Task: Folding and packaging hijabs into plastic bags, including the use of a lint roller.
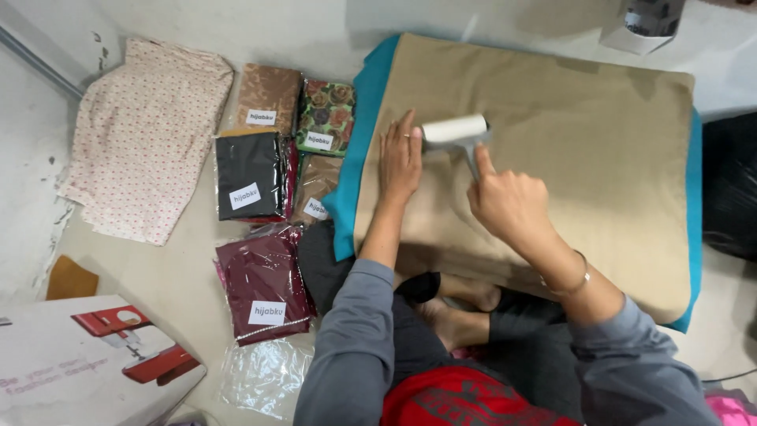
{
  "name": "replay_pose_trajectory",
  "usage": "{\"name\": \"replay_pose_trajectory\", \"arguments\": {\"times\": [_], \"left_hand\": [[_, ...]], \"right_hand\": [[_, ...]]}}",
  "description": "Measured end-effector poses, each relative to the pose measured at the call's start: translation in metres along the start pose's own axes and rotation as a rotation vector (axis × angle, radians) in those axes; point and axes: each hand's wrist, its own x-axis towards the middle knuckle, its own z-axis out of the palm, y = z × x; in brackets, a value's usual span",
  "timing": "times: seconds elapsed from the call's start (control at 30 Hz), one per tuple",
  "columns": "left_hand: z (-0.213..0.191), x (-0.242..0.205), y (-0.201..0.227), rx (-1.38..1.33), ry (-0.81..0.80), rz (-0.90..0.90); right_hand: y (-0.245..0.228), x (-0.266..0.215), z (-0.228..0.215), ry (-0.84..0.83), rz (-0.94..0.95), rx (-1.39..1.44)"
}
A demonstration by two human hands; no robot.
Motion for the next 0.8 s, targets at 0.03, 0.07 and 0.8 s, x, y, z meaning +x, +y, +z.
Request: {"name": "replay_pose_trajectory", "arguments": {"times": [0.03,0.07,0.8], "left_hand": [[0.002,0.0,0.002,0.144,-0.04,0.0],[0.004,-0.001,0.004,0.141,-0.04,0.003],[0.009,-0.001,0.029,0.852,-0.254,-0.046]], "right_hand": [[0.003,-0.012,-0.004,-0.011,0.009,-0.026],[0.009,-0.002,-0.001,-0.009,0.012,-0.029],[0.051,-0.014,-0.013,-0.192,0.199,-0.051]]}}
